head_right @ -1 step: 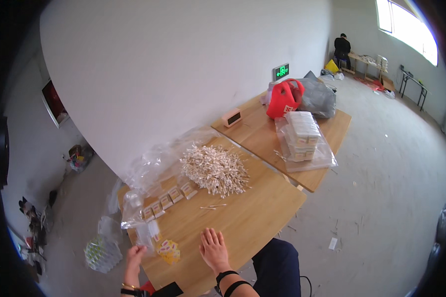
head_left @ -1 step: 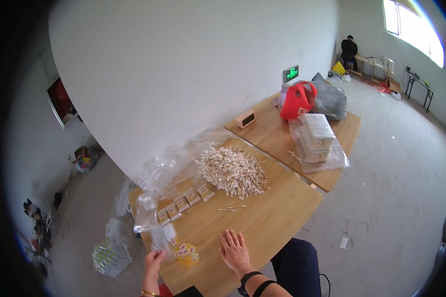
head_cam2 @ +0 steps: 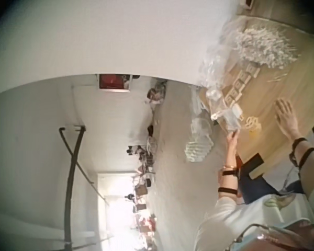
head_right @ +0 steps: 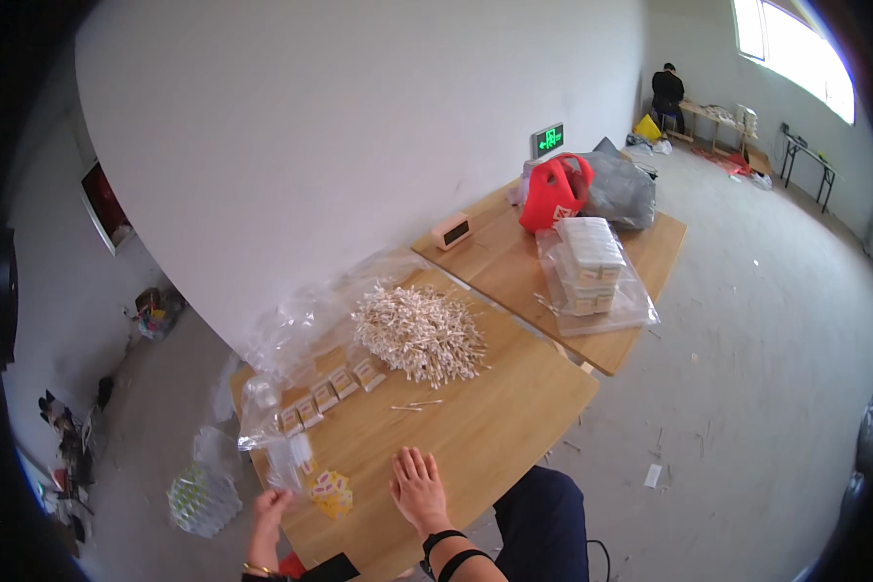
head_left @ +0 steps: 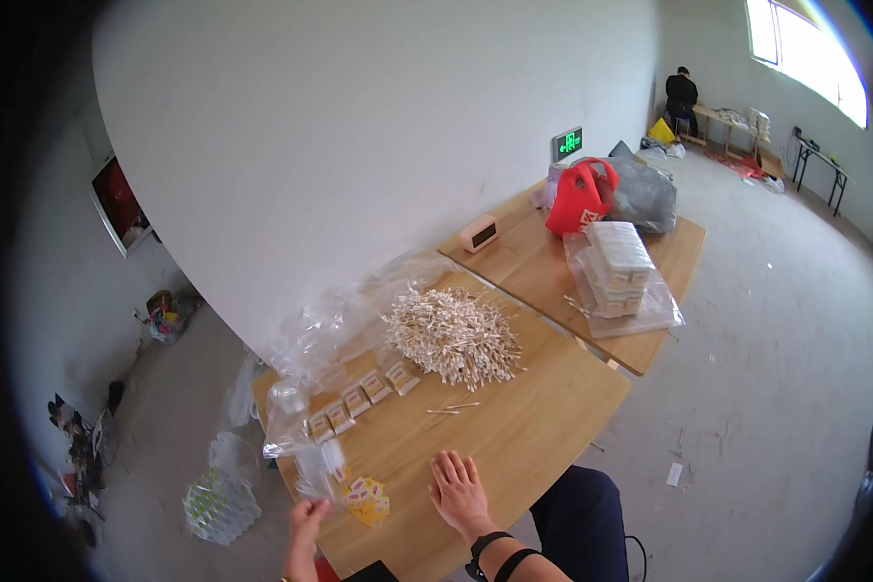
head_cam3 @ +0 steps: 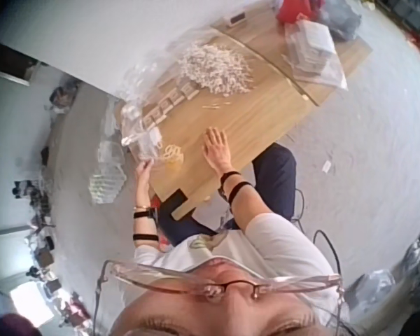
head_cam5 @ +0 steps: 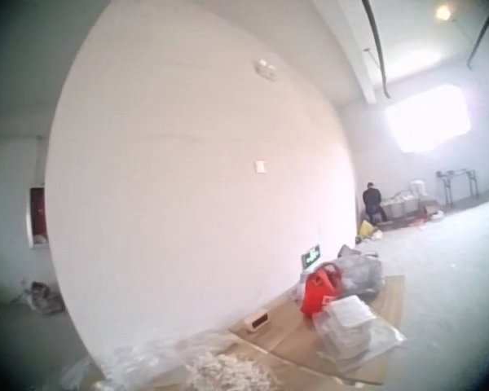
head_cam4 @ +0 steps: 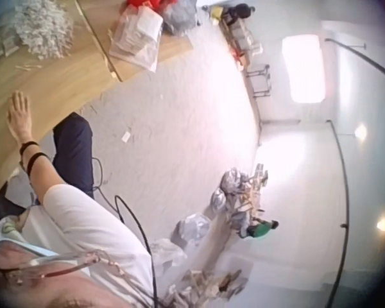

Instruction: Packaging cotton swabs into small plastic bags.

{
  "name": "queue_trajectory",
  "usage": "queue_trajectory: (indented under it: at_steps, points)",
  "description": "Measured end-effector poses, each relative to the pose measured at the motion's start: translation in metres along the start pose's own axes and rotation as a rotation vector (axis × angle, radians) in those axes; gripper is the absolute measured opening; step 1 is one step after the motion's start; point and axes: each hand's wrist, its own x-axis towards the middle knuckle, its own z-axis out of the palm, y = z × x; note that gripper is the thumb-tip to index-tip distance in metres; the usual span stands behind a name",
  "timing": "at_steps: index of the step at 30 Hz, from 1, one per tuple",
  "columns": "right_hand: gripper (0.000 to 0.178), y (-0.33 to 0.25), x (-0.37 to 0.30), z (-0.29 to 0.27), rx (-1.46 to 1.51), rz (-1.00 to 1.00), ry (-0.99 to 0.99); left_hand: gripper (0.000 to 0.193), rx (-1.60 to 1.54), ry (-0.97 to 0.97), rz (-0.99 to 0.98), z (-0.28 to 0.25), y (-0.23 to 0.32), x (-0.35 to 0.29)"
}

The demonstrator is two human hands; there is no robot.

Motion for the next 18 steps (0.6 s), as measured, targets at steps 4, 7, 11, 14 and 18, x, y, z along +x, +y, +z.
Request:
queue_trajectory:
  at_steps: [4, 7, 11, 14, 18]
  points:
    - [0.052, 0.003, -0.001, -0.002, 0.069, 0.005, 0.017, 0.017, 0.034, -0.127, -0.028, 0.031, -0.011, -0.067]
    - [0.052, 0.001, 0.000, -0.002, 0.127, -0.001, -0.024, 0.036, 0.114, -0.200, -0.089, 0.038, -0.044, -0.091]
    - [0.045, 0.007, 0.001, 0.005, 0.258, -0.032, 0.039, 0.080, 0.156, -0.482, -0.203, 0.057, -0.042, -0.110]
    - [0.037, -0.004, -0.001, 0.002, 0.318, 0.102, -0.285, 0.014, 0.090, -0.257, 0.042, 0.078, 0.007, -0.151]
    - [0.035, -0.037, -0.031, -0.019, 1.108, -0.046, -0.817, 0.014, 0.066, -0.318, 0.072, 0.072, 0.004, -0.154]
